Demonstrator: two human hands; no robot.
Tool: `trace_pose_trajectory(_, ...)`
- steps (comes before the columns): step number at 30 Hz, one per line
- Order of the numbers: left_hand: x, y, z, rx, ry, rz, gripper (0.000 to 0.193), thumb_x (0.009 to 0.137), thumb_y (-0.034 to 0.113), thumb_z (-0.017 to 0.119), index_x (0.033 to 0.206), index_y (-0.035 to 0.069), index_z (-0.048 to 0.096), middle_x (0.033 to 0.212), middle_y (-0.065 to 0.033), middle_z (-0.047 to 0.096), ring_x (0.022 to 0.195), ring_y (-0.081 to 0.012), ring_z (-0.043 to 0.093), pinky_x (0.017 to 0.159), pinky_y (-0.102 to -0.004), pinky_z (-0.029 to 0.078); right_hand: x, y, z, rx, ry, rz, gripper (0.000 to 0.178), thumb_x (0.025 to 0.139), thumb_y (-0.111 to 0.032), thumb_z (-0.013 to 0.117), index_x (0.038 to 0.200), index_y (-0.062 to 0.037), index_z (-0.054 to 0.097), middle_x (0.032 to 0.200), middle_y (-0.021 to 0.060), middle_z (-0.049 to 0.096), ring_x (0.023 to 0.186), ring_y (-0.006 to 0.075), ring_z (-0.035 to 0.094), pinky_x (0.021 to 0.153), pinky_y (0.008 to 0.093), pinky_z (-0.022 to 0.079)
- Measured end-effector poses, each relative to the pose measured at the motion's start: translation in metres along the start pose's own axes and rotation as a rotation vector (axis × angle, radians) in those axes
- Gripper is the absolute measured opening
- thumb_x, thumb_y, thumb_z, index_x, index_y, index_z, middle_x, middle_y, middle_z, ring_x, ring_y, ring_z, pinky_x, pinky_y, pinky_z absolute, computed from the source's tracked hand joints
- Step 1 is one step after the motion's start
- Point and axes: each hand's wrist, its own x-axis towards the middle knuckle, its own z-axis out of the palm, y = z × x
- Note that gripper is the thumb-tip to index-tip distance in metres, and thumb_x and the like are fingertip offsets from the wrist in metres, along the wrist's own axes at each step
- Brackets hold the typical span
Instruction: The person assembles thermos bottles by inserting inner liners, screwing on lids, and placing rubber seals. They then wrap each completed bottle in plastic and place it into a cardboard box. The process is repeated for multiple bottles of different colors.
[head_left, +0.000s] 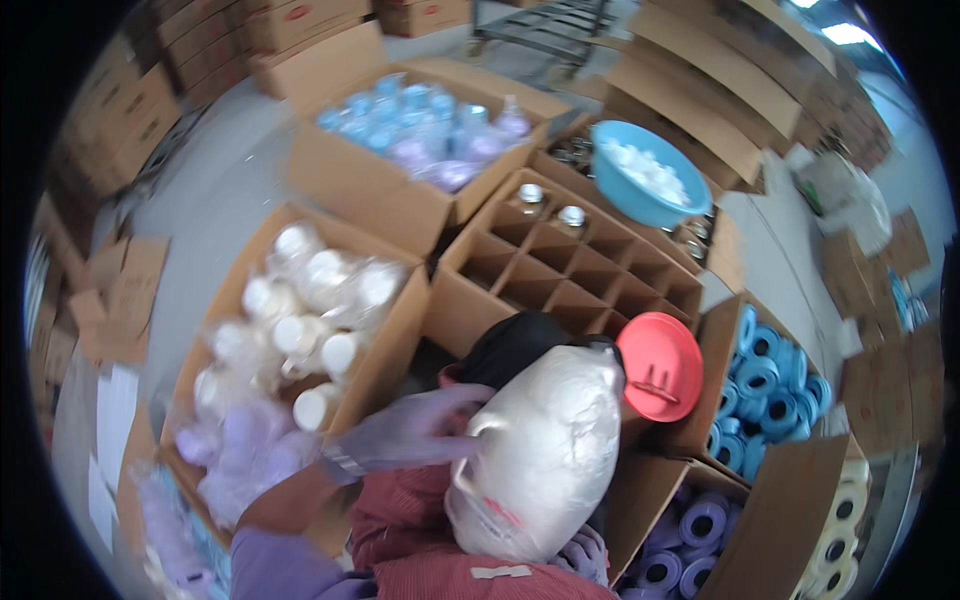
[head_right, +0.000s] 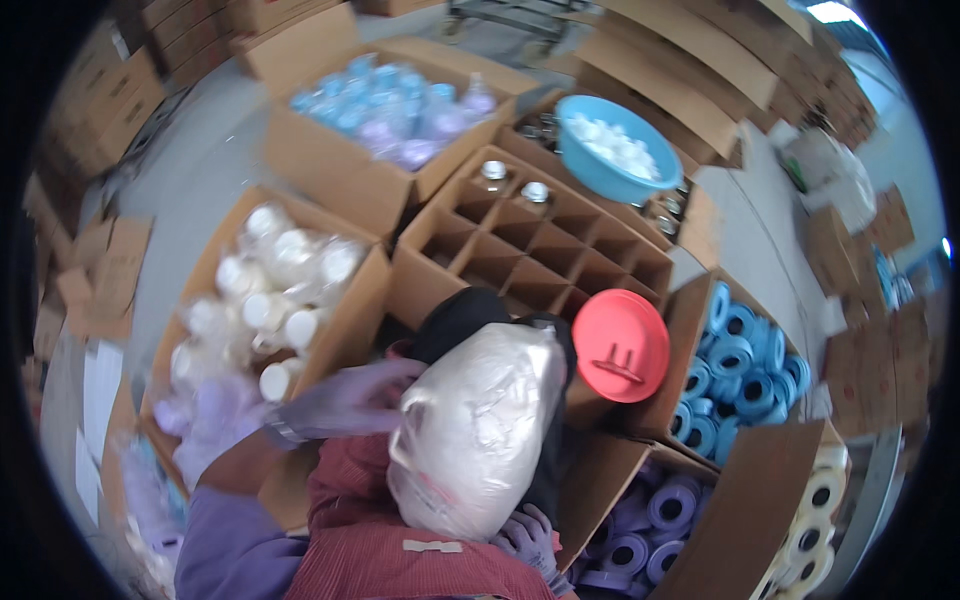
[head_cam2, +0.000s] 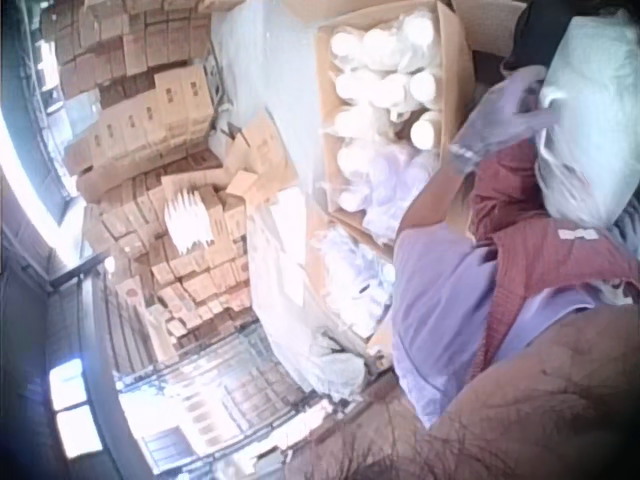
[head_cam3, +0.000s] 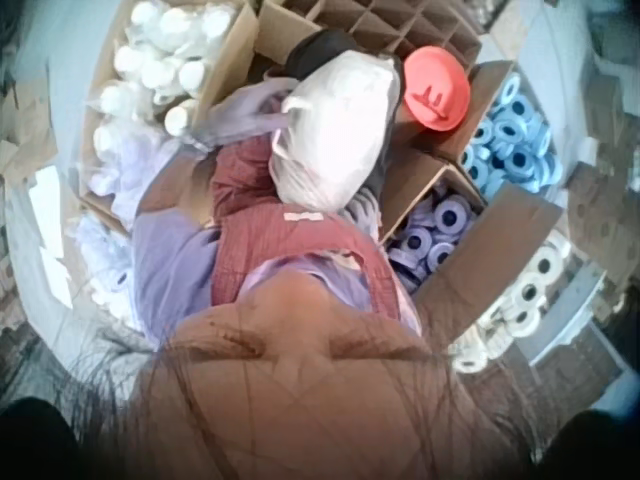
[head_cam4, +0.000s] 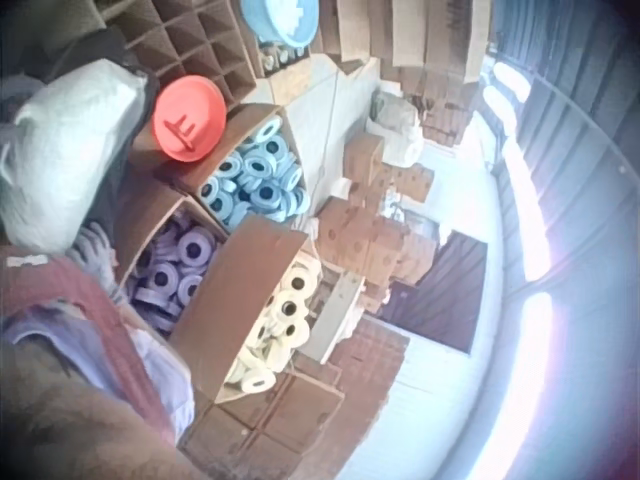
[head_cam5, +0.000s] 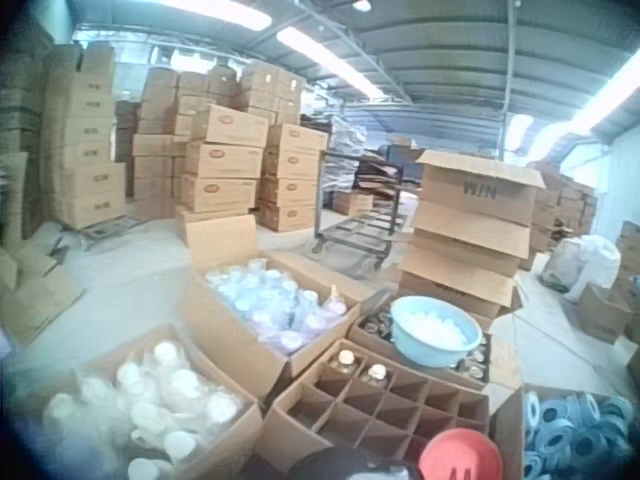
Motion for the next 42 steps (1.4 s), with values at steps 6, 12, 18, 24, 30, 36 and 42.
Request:
trace_pose_trajectory(6, -0.047, -0.066, 0.0, 0.058, 0.218, -0.02, 0.022, 0.09, 0.017, 0.055, 0.107, 0.004, 0.057, 0.094, -0.0147, 0.066, 0.088, -0.028, 0.067, 0.073, -0.043, 0.051, 0.026, -0.012, -0.011, 0.172, -0.035, 0.05, 0.033, 0.078, -0.022, 0.074, 0.108, -0.0082, 0.067, 0.103, 0.0104, 0.064, 0.094, 0.0284, 0.064, 0.081, 0.0422, 0.054)
trace_pose_trajectory(12, -0.214, -0.118, 0.01, -1.076, 0.898, -0.249, 0.025, 0.09, 0.018, 0.054, 0.109, 0.004, 0.061, 0.098, -0.0108, 0.068, 0.083, -0.0226, 0.066, 0.067, -0.0346, 0.054, 0.235, -0.049, 0.002, 0.621, -0.027, -0.263, 0.047, 0.09, -0.031, 0.06, 0.126, -0.0015, 0.062, 0.137, 0.03, 0.047, 0.122, 0.0444, 0.054, 0.102, 0.0462, 0.045)
trace_pose_trajectory(18, -0.299, -0.254, -0.027, -0.186, 1.302, -0.101, 0.035, 0.1, 0.026, 0.046, 0.121, 0.0, 0.057, 0.119, -0.0147, 0.063, 0.107, -0.0328, 0.067, 0.096, -0.0441, 0.054, 0.369, -0.055, 0.201, 0.4, -0.28, -0.294, 0.044, 0.091, -0.024, 0.054, 0.133, -0.0087, 0.054, 0.139, 0.0184, 0.048, 0.125, 0.0347, 0.051, 0.104, 0.0487, 0.041)
trace_pose_trajectory(24, -0.251, -0.241, -0.068, -0.015, 1.554, -0.132, 0.027, 0.089, 0.006, 0.066, 0.116, 0.002, 0.059, 0.104, -0.0111, 0.068, 0.09, -0.0266, 0.07, 0.073, -0.0373, 0.056, 0.364, -0.064, 0.233, 0.167, -0.491, -0.295, 0.065, 0.085, -0.029, 0.066, 0.143, -0.0114, 0.044, 0.139, 0.0181, 0.047, 0.12, 0.0376, 0.053, 0.101, 0.0511, 0.043)
trace_pose_trajectory(30, -0.209, -0.262, -0.097, 0.538, 1.442, -0.297, 0.033, 0.08, 0.015, 0.073, 0.109, 0.003, 0.063, 0.095, -0.0149, 0.071, 0.086, -0.0316, 0.069, 0.073, -0.042, 0.053, 0.367, -0.115, 0.276, -0.207, -0.648, -0.125, 0.084, 0.076, -0.031, 0.078, 0.145, -0.011, 0.035, 0.133, 0.0188, 0.047, 0.108, 0.04, 0.06, 0.081, 0.0526, 0.054)
trace_pose_trajectory(36, -0.234, -0.288, -0.092, 0.79, 1.393, -0.324, 0.04, 0.076, 0.009, 0.065, 0.116, 0.002, 0.059, 0.102, -0.0236, 0.067, 0.097, -0.041, 0.064, 0.082, -0.0471, 0.05, 0.357, -0.13, 0.335, -0.294, -0.594, -0.147, 0.068, 0.079, -0.028, 0.073, 0.134, -0.004, 0.04, 0.117, 0.0183, 0.052, 0.095, 0.0313, 0.066, 0.079, 0.0371, 0.058)
trace_pose_trajectory(42, -0.14, -0.217, -0.172, 0.972, 0.773, -0.543, 0.022, 0.082, 0.009, 0.052, 0.101, 0.002, 0.06, 0.088, -0.0258, 0.068, 0.087, -0.044, 0.066, 0.077, -0.0527, 0.051, 0.357, -0.091, 0.349, -0.29, -0.5, -0.287, 0.048, 0.087, -0.025, 0.062, 0.128, -0.005, 0.048, 0.116, 0.0172, 0.055, 0.088, 0.0326, 0.068, 0.065, 0.0431, 0.058)
